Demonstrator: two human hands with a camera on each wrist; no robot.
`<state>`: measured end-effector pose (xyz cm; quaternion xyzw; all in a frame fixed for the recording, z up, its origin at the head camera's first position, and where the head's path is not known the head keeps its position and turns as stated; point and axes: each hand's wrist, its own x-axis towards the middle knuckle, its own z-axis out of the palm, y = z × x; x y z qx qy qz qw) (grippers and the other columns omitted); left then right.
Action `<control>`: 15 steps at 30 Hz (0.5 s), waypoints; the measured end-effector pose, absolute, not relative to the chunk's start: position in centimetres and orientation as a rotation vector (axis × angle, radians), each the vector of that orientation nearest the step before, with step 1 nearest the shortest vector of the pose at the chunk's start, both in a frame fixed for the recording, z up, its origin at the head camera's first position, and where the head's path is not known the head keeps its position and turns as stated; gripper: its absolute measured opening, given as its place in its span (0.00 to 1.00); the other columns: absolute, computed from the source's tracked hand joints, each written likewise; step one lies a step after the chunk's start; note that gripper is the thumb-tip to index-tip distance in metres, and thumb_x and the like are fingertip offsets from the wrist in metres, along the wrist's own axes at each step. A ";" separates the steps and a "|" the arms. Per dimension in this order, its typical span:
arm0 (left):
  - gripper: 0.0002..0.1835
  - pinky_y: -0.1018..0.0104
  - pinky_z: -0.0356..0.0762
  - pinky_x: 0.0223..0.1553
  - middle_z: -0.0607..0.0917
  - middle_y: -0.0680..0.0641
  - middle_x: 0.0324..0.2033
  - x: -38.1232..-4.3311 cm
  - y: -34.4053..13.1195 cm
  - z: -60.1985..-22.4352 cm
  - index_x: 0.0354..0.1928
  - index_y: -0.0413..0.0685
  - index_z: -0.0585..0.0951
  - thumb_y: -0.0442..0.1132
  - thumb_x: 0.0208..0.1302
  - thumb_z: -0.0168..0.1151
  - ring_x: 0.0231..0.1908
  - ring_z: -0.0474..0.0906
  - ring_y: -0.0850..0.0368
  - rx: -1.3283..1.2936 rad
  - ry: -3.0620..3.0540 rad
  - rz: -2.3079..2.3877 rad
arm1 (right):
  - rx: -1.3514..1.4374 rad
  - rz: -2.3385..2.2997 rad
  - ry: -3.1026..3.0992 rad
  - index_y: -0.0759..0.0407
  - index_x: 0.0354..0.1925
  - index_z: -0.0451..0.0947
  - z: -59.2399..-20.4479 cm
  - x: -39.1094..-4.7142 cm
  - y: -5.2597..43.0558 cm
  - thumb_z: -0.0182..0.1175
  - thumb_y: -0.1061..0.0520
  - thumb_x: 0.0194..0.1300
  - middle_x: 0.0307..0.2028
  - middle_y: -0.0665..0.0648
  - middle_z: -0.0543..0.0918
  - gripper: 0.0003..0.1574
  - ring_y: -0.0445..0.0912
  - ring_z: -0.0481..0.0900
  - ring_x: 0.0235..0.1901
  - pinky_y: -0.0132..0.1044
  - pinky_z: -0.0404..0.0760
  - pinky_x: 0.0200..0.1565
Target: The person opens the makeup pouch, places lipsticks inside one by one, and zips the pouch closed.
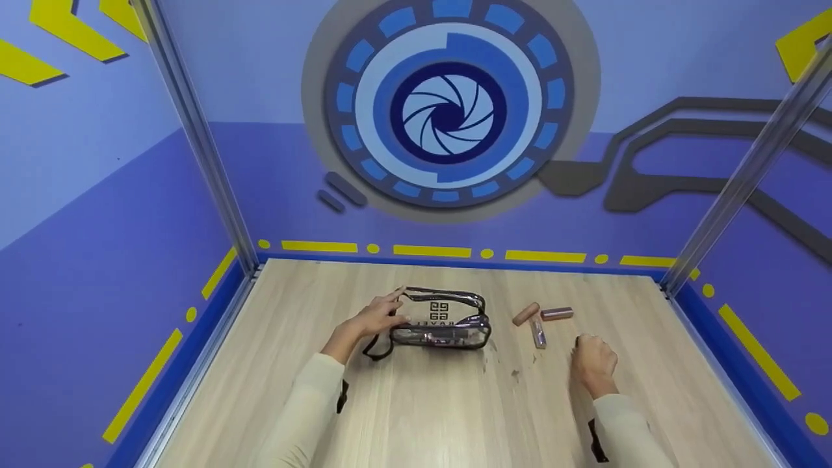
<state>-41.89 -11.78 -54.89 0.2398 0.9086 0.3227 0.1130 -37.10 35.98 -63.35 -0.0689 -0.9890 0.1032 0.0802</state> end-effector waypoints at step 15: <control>0.35 0.36 0.58 0.74 0.55 0.41 0.81 -41.5 -11.7 -54.4 0.78 0.38 0.59 0.48 0.78 0.55 0.77 0.55 0.34 0.672 2.661 0.874 | -0.266 0.508 -3.100 0.79 0.43 0.75 -62.3 -35.4 36.8 0.52 0.71 0.69 0.37 0.75 0.79 0.09 0.63 0.83 0.36 0.55 0.83 0.35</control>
